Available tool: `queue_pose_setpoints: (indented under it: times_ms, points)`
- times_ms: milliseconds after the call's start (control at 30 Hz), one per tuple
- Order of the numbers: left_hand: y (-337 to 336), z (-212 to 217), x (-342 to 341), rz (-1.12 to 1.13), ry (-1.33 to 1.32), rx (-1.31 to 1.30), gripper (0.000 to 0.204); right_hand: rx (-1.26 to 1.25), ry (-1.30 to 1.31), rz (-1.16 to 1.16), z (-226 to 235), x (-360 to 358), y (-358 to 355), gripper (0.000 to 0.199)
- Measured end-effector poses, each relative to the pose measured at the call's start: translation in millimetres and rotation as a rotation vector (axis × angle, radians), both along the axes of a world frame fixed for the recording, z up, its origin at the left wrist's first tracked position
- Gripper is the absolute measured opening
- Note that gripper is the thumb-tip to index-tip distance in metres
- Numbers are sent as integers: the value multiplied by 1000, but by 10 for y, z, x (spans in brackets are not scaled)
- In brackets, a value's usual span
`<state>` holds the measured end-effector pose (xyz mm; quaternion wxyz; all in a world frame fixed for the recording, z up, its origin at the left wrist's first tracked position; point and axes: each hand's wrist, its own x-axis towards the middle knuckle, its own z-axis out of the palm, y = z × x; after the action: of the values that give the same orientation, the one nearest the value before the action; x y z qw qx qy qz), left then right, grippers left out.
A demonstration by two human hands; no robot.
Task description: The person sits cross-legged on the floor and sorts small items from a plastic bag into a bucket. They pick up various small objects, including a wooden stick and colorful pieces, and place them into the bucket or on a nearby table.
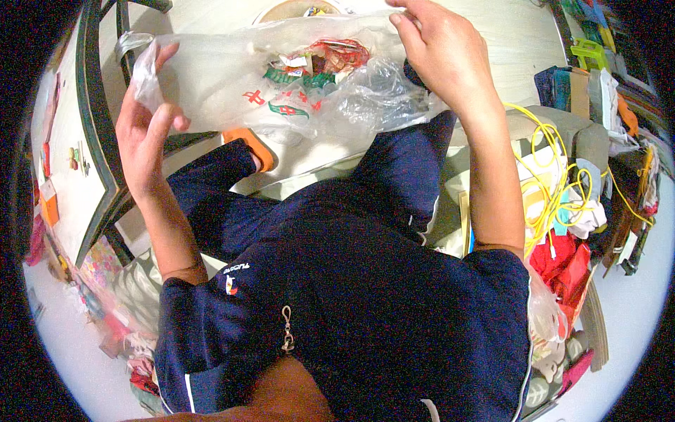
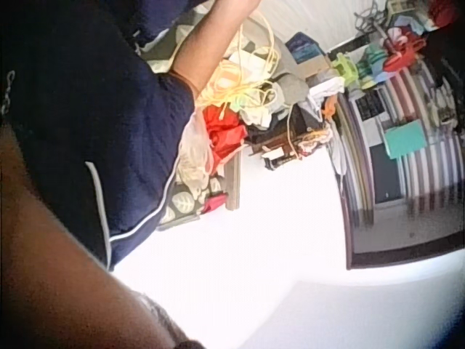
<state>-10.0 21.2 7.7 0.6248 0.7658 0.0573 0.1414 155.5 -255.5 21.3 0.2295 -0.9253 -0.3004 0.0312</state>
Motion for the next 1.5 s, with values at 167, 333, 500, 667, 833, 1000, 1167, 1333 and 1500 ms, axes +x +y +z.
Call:
queue_pose_setpoints:
  times_ms: [167,333,500,667,833,1000,1167,1333,1500]
  points:
    - [-116,99,203,-70,15,71,58,163,-466,352,-40,-26,203,27]
    - [-148,140,356,-107,18,106,52,-18,155,655,-541,-263,992,37]
    - [-158,200,544,-152,40,-1,49,-139,525,612,-1694,96,1543,36]
    - [31,164,475,-192,84,-276,55,-519,460,428,-1650,157,1851,35]
    - [74,9,495,-88,30,-98,48,-496,439,318,-1890,199,1860,28]
    - [112,28,484,-74,40,-147,51,-484,327,325,-2409,187,1822,21]
    - [223,-71,522,-92,-13,-178,57,-508,269,286,-2620,100,1839,22]
    - [271,-77,453,-65,-2,-208,60,-535,317,221,-2663,1,1909,25]
    - [321,-83,505,-107,-18,-121,62,-431,346,148,-2678,-9,1898,24]
